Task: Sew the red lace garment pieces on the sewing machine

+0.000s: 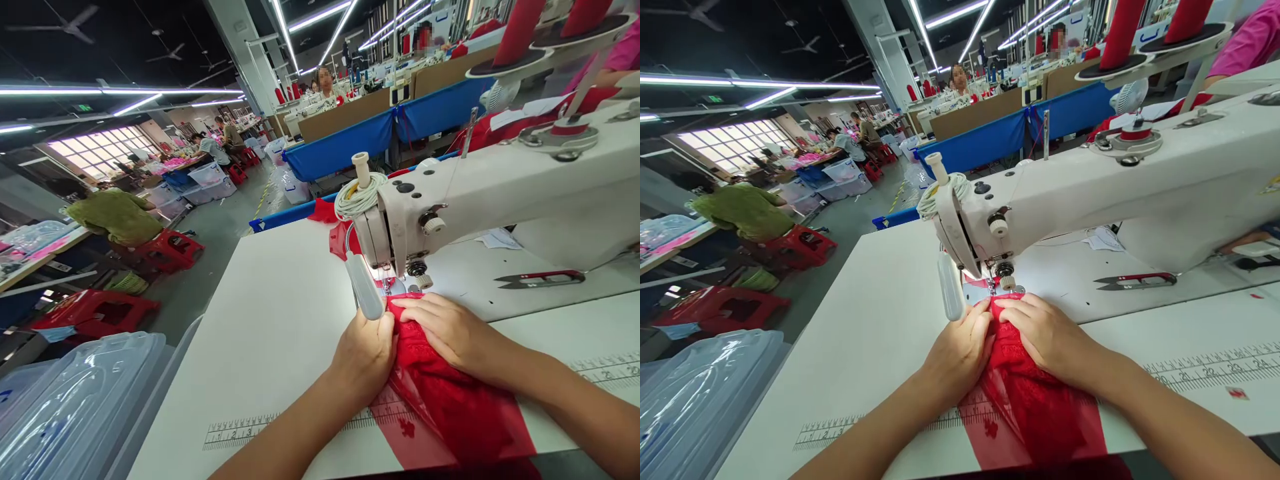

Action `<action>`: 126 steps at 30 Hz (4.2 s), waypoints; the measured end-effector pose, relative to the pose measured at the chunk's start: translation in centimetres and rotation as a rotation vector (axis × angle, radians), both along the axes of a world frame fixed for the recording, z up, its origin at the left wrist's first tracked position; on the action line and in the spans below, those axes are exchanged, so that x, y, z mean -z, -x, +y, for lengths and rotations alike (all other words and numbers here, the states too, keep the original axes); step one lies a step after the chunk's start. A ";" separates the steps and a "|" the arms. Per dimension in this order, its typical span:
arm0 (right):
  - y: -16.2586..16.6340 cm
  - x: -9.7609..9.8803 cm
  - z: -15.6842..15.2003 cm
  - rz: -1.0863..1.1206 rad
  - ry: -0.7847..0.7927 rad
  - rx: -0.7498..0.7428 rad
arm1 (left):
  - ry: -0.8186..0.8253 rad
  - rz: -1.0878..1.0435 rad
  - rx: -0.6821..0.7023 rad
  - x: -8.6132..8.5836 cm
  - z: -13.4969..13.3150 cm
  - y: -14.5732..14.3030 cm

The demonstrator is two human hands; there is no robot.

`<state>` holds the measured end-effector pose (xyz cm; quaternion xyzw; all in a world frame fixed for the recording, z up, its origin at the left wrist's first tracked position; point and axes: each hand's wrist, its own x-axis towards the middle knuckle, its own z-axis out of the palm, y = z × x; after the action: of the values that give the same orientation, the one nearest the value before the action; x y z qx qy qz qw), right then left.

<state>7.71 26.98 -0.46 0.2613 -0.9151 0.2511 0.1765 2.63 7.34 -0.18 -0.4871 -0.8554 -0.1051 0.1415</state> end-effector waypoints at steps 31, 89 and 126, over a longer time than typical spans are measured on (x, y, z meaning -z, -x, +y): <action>0.2 0.5 0.1 -0.039 -0.001 0.098 | 0.112 0.055 -0.053 -0.8 0.4 0.3; -0.4 -0.4 1.6 0.132 -0.145 0.009 | 0.108 0.088 0.167 -2.2 -1.0 0.3; 1.7 -0.1 2.1 0.182 -0.177 0.049 | 0.153 0.142 0.139 -1.9 -1.4 1.2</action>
<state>5.97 29.03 -0.37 0.2752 -0.9200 0.1402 0.2411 1.42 5.98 1.75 -0.5610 -0.8127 -0.0141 0.1565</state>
